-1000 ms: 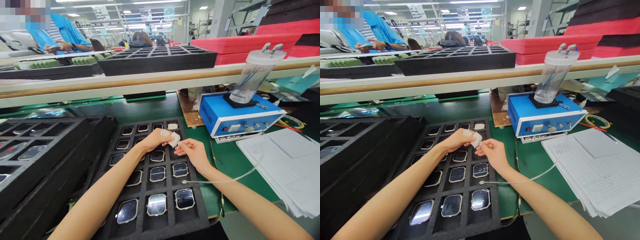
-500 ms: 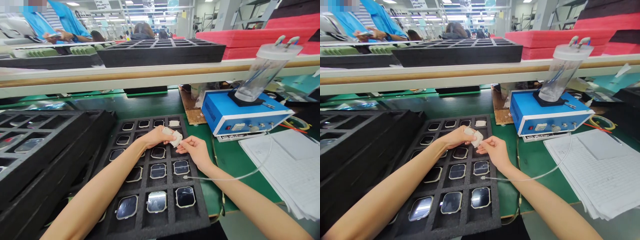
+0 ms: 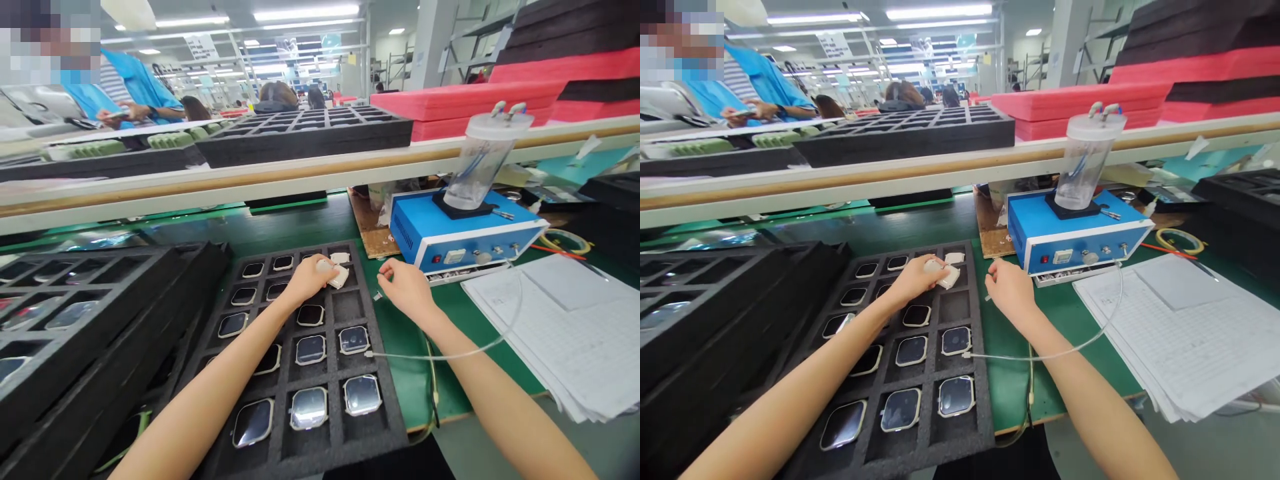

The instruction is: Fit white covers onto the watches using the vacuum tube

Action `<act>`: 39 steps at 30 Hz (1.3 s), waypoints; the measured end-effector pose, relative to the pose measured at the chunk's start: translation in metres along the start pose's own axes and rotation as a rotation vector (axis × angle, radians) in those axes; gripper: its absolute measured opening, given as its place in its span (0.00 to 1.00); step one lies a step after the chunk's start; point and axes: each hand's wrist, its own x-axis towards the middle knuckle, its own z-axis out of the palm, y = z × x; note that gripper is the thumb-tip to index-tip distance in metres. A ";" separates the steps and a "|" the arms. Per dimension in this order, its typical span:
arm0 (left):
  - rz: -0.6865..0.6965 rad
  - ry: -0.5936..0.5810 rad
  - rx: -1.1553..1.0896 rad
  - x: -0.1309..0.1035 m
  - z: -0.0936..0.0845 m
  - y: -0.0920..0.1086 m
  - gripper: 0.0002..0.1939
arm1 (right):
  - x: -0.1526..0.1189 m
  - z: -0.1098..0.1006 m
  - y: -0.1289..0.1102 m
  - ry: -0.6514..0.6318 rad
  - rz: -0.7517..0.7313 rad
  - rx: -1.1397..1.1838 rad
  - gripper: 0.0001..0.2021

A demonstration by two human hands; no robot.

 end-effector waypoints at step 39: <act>-0.021 0.041 -0.740 -0.074 0.035 0.010 0.14 | 0.005 0.025 0.011 -0.279 0.080 -0.072 0.11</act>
